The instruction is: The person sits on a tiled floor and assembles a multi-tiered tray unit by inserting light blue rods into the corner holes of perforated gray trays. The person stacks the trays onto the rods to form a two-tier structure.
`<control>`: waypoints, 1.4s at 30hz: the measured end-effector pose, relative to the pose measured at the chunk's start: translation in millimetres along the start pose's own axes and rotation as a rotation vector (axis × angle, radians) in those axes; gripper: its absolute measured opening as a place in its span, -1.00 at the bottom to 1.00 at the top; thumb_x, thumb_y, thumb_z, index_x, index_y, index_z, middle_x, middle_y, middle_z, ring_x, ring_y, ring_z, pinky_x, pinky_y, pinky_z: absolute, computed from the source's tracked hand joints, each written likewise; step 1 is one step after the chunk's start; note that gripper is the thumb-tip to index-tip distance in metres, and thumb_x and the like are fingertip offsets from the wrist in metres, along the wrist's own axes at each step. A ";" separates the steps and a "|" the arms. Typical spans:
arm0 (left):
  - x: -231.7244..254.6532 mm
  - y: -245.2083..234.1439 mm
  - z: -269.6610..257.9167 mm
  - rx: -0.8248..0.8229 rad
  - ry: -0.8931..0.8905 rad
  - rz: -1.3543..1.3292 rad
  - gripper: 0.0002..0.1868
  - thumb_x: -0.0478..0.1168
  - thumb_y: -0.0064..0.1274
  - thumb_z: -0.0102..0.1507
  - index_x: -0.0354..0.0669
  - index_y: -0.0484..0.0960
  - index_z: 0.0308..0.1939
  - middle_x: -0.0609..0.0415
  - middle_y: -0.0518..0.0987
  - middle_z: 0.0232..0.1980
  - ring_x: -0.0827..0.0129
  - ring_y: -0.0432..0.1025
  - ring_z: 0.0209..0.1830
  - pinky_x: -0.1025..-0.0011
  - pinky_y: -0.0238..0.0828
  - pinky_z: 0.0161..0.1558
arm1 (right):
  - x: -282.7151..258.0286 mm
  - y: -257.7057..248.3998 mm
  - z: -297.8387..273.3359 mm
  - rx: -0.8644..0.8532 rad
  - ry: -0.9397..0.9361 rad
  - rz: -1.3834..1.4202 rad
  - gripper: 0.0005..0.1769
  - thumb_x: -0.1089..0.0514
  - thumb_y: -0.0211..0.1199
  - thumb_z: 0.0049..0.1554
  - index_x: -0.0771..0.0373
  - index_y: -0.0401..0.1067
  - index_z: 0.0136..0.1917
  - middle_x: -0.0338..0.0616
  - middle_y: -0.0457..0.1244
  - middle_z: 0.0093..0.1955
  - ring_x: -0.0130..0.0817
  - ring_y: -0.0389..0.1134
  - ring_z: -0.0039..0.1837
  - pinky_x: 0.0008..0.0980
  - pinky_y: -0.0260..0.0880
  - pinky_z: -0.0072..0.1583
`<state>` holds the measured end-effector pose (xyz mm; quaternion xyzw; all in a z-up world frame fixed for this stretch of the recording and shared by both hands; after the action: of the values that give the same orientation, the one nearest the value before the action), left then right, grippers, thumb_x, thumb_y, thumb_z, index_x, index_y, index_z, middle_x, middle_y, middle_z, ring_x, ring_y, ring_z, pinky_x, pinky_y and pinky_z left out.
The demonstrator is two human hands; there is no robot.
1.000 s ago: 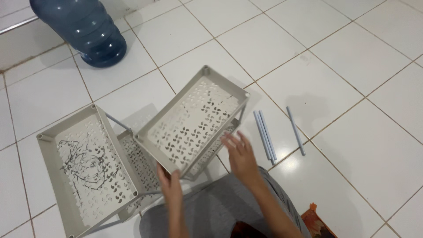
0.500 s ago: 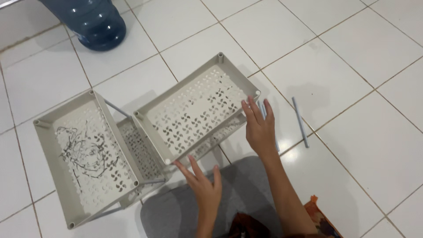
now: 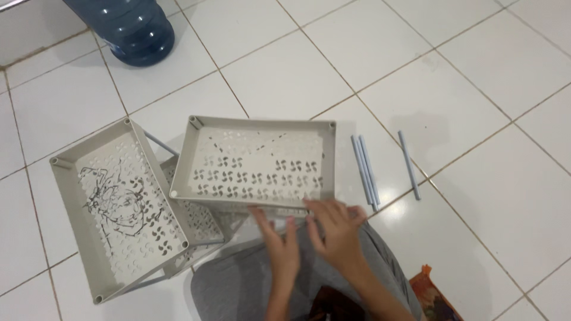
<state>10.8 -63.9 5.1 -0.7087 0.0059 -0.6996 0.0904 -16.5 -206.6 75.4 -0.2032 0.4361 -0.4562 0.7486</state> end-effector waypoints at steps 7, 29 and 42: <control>13.9 26.5 -6.9 -0.052 -0.012 -0.046 0.04 0.03 -0.11 0.56 -0.27 -0.50 0.82 -0.39 -0.54 0.88 -0.21 -0.41 0.88 -0.14 -0.34 0.74 | -10.3 -4.2 -13.6 -0.039 0.031 0.127 -0.45 0.31 0.23 0.22 0.21 0.48 0.47 -0.15 0.44 0.44 -0.15 0.34 0.54 -0.02 0.08 0.42; -99.4 56.5 13.4 -0.067 -0.088 -0.367 -0.05 -0.02 -0.15 0.44 -0.35 -0.17 0.80 -0.34 0.10 0.79 -0.10 0.12 0.77 0.02 0.09 0.65 | 82.7 155.7 -63.8 -0.031 0.771 1.169 -0.14 -0.09 0.08 0.36 0.32 -0.03 0.77 0.16 0.17 0.64 -0.06 0.20 0.63 -0.07 0.24 0.57; -117.3 36.0 24.2 -0.177 -0.025 -0.343 -0.02 0.12 -0.12 0.44 -0.29 -0.13 0.79 -0.25 0.14 0.76 -0.02 0.15 0.72 0.07 0.12 0.60 | 93.2 166.6 -69.1 -0.171 0.707 1.112 -0.12 -0.07 0.15 0.38 0.21 -0.14 0.79 0.08 0.17 0.62 -0.16 0.21 0.60 -0.17 0.25 0.53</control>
<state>36.6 -80.6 -116.1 -0.7133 -0.0545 -0.6925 -0.0927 28.8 -196.9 -122.3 0.1552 0.7301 -0.0048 0.6655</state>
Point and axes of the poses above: each hand's wrist, its own z-axis towards the middle knuckle, its own y-axis out of the palm, x = y × z, the point moved 4 cm from there along z, towards the middle knuckle
